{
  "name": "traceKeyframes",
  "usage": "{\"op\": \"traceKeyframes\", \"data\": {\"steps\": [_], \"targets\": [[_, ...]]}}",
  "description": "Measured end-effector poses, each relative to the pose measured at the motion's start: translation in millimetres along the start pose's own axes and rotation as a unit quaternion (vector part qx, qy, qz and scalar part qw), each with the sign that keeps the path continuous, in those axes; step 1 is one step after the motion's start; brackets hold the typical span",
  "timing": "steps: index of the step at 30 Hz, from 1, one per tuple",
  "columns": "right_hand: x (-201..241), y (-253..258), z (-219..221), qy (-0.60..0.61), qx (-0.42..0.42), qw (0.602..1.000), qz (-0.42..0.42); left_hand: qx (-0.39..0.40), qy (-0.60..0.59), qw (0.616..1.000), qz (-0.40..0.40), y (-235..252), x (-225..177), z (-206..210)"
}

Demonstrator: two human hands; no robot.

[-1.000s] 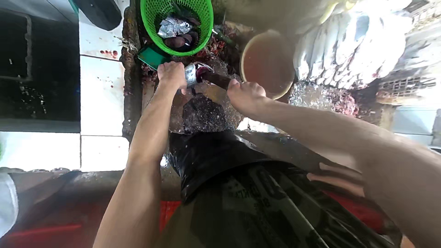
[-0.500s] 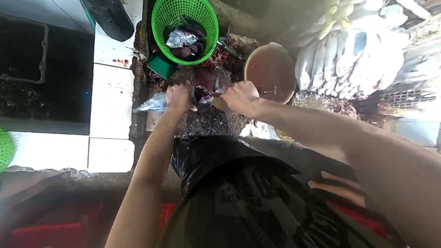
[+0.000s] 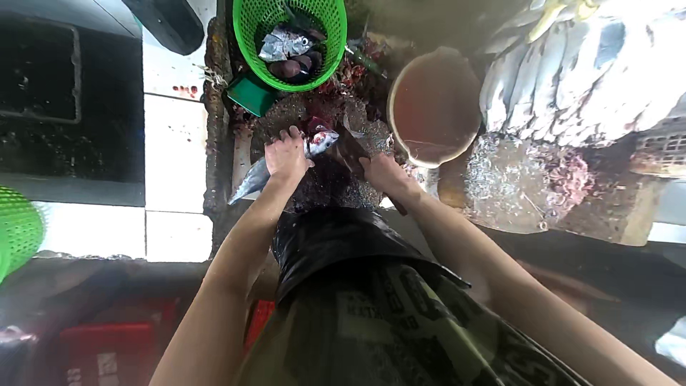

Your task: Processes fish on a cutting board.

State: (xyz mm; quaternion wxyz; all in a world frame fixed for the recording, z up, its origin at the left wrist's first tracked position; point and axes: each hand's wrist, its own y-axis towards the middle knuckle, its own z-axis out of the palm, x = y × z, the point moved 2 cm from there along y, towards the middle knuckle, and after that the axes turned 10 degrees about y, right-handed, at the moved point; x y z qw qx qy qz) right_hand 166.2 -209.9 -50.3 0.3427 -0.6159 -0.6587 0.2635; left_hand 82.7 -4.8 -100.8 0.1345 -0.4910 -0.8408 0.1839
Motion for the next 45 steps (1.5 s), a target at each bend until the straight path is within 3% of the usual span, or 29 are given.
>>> {"op": "traceKeyframes", "data": {"steps": [7, 12, 18, 21, 24, 28, 33, 40, 45], "targets": [[1, -26, -46, -0.230, -0.072, 0.951, -0.192, 0.027, -0.014, 0.996, 0.087, -7, 23, -15], [21, -48, -81, -0.365, -0.035, 0.898, -0.243, 0.005, 0.022, 0.993, 0.119, -20, 19, -6], [44, -72, -77, -0.428, 0.009, 0.858, -0.284, -0.007, 0.006, 0.992, 0.127, -16, 19, 2], [54, -67, -45, -0.397, 0.002, 0.877, -0.272, -0.017, 0.011, 0.993, 0.120, -16, 19, 6], [55, -62, -21, -0.337, -0.018, 0.920, -0.200, -0.025, 0.023, 0.993, 0.110, -8, 19, 8], [27, -58, -3, -0.287, -0.035, 0.947, -0.139, 0.005, -0.007, 0.995, 0.101, -6, 20, 1], [63, -59, 30, -0.262, -0.046, 0.962, -0.061, -0.019, 0.015, 0.995, 0.093, -14, 14, 3], [53, -80, -2, -0.335, 0.030, 0.926, -0.169, -0.033, 0.024, 0.995, 0.092, -15, 10, 9], [63, -53, 9, -0.298, -0.007, 0.944, -0.141, -0.019, 0.000, 0.997, 0.068, -4, 16, 6]]}}
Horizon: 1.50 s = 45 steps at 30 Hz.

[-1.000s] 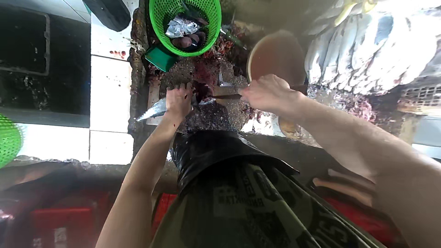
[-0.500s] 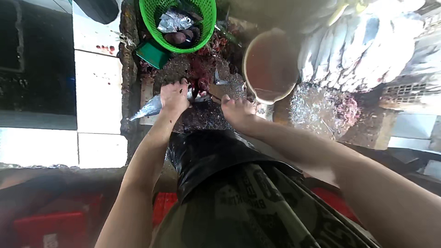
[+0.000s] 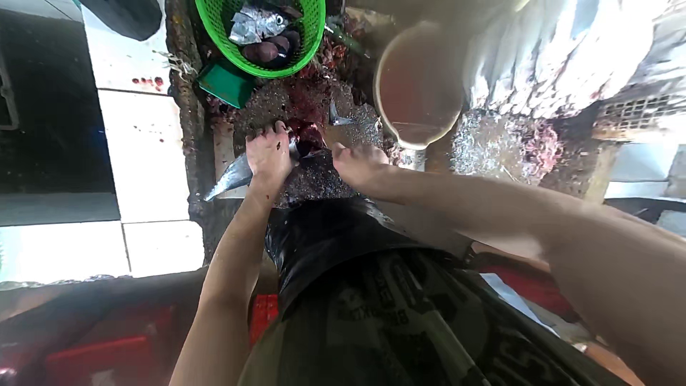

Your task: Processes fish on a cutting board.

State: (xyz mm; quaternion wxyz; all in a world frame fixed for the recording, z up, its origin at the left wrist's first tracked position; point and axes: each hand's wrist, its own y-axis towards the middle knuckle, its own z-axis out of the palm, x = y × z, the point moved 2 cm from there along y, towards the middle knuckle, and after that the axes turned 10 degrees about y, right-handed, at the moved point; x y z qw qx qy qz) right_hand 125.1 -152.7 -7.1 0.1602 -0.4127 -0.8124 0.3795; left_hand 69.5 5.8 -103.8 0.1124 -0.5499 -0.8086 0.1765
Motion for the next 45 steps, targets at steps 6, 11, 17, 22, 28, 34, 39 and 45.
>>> {"op": "traceKeyframes", "data": {"steps": [6, 11, 17, 22, 28, 34, 39, 45], "targets": [[1, 9, 9, 0.073, -0.004, 0.996, 0.060, 0.039, -0.019, 0.999, -0.008, 7, 3, -5], [7, 30, 20, 0.119, -0.038, 0.988, 0.087, 0.064, -0.035, 0.997, -0.014, 15, 7, -8], [-6, 36, 32, 0.134, -0.051, 0.986, 0.086, 0.153, -0.081, 0.985, -0.025, 18, 6, -23], [-28, 63, 48, 0.183, -0.054, 0.980, 0.064, 0.253, -0.119, 0.958, -0.056, 29, 1, -7], [-20, 52, 51, 0.198, -0.089, 0.975, 0.056, 0.318, -0.294, 0.899, -0.062, -10, -3, 11], [-68, 75, 41, 0.267, -0.074, 0.960, -0.041, 0.330, -0.465, 0.816, -0.094, -96, 25, 12], [-82, 85, 23, 0.403, -0.179, 0.897, 0.026, 0.305, -0.558, 0.764, -0.106, -154, 87, 31], [-4, 87, 59, 0.260, -0.044, 0.922, -0.283, 0.195, -0.402, 0.888, -0.107, -155, 85, 9]]}}
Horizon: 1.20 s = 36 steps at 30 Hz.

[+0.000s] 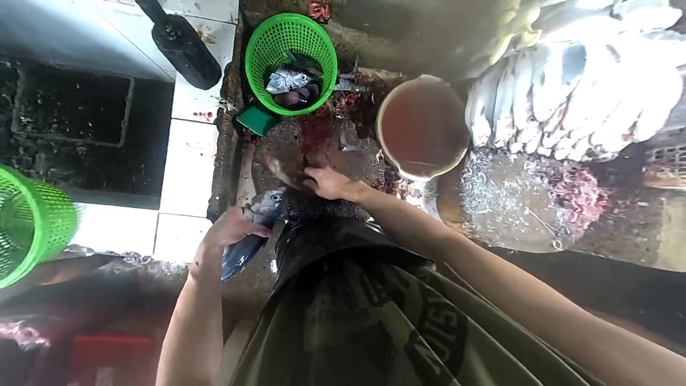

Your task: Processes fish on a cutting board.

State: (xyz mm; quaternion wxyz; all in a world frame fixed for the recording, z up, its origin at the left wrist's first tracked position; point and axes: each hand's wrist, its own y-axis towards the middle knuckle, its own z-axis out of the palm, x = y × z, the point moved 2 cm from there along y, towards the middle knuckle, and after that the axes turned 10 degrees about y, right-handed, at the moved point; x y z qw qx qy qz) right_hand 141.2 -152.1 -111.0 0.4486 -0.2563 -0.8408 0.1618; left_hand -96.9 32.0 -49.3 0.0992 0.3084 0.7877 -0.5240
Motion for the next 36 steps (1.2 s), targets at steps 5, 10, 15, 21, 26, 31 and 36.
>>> {"op": "traceKeyframes", "data": {"steps": [5, 10, 15, 21, 26, 31, 36], "targets": [[-47, 23, -59, -0.024, -0.062, 0.997, 0.026, -0.208, 0.327, 0.919, 0.068, 3, -69, 11], [-63, 1, -143, 0.009, -0.270, 0.951, 0.148, -0.291, 0.448, 0.776, 0.334, 43, -103, 18], [-59, -64, -88, 0.064, -0.275, 0.952, 0.120, -0.234, 0.313, 0.840, 0.377, 73, -55, 19], [-63, -81, -31, 0.105, -0.242, 0.937, 0.228, -0.285, -0.004, 0.951, 0.116, 90, -55, 29], [-25, -74, -35, 0.252, -0.226, 0.923, 0.181, -0.323, 0.005, 0.944, 0.074, 136, -92, 49], [6, -50, -21, 0.230, -0.227, 0.935, 0.145, -0.325, -0.012, 0.945, 0.024, 138, -98, 53], [12, -26, -13, 0.153, -0.157, 0.961, 0.168, -0.309, -0.016, 0.951, 0.005, 134, -105, 58]]}}
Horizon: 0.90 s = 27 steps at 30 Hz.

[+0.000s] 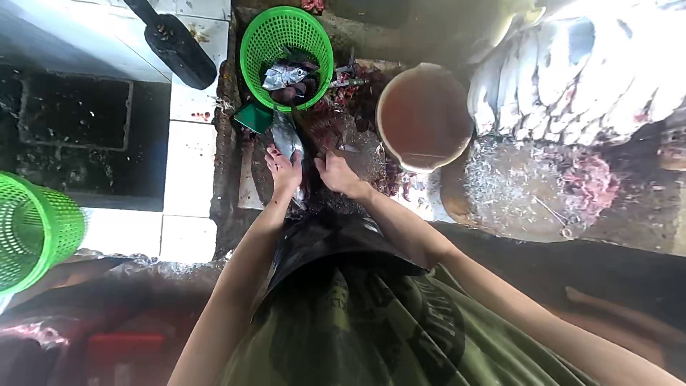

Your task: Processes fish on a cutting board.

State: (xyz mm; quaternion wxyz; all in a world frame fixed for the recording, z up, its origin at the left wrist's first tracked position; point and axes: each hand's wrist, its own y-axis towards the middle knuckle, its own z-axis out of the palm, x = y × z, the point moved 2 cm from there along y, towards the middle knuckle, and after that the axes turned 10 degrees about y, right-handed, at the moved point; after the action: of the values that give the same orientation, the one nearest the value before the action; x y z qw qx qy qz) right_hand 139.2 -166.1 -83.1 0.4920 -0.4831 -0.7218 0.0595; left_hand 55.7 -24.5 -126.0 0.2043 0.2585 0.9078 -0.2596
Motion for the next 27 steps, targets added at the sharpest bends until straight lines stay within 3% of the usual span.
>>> {"op": "traceKeyframes", "data": {"steps": [5, 9, 15, 19, 22, 27], "targets": [[9, 1, 4, 0.062, -0.139, 0.985, -0.081, -0.001, 0.035, 0.999, -0.007, -5, -2, 2], [1, 18, 17, -0.025, 0.005, 0.999, 0.030, 0.003, 0.012, 1.000, -0.012, -2, 2, 3], [-7, -5, -6, 0.066, -0.016, 0.997, 0.025, -0.058, 0.147, 0.987, 0.006, 0, 18, 2], [-25, -36, -3, 0.151, 0.037, 0.988, 0.025, -0.077, 0.166, 0.983, 0.012, 1, 25, 5], [-36, -46, 12, 0.209, 0.084, 0.971, 0.076, -0.085, 0.165, 0.983, 0.016, 3, 28, 10], [-55, -57, 24, 0.166, 0.065, 0.978, 0.112, -0.091, 0.188, 0.978, 0.025, 4, 29, 10]]}}
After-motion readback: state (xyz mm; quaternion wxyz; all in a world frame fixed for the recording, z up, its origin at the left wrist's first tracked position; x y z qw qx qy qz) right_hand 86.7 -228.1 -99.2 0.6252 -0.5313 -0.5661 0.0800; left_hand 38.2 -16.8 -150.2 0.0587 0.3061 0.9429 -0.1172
